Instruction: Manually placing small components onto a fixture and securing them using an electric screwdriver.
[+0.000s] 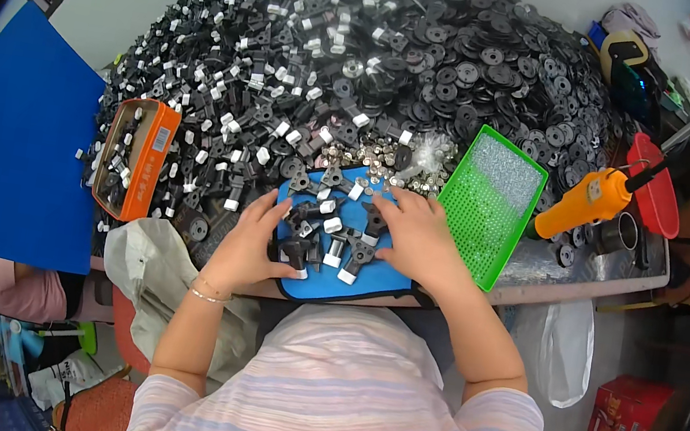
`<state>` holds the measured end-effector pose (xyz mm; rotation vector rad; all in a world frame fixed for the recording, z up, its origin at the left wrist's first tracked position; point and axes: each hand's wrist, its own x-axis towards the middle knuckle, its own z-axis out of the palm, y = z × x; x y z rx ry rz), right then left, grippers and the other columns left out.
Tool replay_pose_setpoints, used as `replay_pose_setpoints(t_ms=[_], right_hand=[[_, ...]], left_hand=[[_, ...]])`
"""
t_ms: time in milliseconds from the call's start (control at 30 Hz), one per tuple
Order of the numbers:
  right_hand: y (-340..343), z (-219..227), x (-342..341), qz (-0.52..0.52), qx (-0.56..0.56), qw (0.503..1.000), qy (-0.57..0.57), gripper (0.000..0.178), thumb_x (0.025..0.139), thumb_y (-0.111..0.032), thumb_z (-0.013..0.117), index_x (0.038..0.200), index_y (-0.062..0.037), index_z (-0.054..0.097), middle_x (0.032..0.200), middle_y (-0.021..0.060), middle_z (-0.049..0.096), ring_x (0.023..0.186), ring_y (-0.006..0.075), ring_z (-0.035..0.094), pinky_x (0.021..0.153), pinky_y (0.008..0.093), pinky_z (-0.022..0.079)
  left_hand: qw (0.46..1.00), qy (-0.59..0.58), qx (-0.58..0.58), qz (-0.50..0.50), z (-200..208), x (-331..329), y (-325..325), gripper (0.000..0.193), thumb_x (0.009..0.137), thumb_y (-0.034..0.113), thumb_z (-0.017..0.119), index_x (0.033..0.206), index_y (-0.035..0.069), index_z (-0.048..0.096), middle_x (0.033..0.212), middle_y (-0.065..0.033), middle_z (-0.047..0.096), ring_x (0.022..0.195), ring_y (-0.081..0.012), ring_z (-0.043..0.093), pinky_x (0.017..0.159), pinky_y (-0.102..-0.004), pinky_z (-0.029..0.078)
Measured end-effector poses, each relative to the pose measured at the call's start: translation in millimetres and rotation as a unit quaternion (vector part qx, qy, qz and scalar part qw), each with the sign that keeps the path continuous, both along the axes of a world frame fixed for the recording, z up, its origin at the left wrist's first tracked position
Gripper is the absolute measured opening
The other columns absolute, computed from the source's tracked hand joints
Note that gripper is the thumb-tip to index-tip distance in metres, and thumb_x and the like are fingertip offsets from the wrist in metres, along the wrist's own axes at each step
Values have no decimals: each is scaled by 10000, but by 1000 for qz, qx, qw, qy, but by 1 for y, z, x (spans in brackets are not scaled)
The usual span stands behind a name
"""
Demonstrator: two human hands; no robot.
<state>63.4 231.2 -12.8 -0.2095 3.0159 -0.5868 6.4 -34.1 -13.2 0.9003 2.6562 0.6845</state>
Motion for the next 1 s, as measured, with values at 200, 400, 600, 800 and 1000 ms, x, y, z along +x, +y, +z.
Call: replay_pose_setpoints(t_ms=[200,400,600,800,1000], right_hand=[[2,-11,7,-24,55,998,-23,654,699,-247,756,1289,-142,494,1294,57,496,1251,254,419,1051,639,192],[-8,-15,5,-28,58,996,58,608,723,-208,724,1284,-154,495,1286,64,496,1273,250,389,1062,642,151],[-29,-17,-7,61,-27,990,123,441,719,-83,663,1147,-140,572,1161,40,546,1145,230,488,1045,573,211],[-58,-21,-30,68,-67,983,159,437,736,-224,712,1144,-137,581,1120,49,567,1073,240,520,948,461,336],[-73,-17,-44,65,-42,995,66,357,752,-254,689,1093,-153,660,1066,34,617,1030,245,537,888,413,370]], left_hand=[[979,53,161,111,-30,32,-1,716,621,232,829,1219,0,509,1217,-183,483,1104,-351,484,916,-392,433],[963,81,253,48,-47,39,-1,309,698,72,751,956,25,587,1044,-136,543,933,-310,547,791,-353,469],[966,149,210,-14,-47,29,-21,299,675,92,765,912,53,587,1178,-149,489,1078,-344,462,832,-380,463],[973,88,202,71,-52,35,-48,363,625,144,815,955,76,679,1067,-107,542,957,-275,547,768,-344,491],[962,47,266,36,-57,49,-27,332,683,98,770,990,45,655,1087,-118,589,962,-277,584,791,-347,490]])
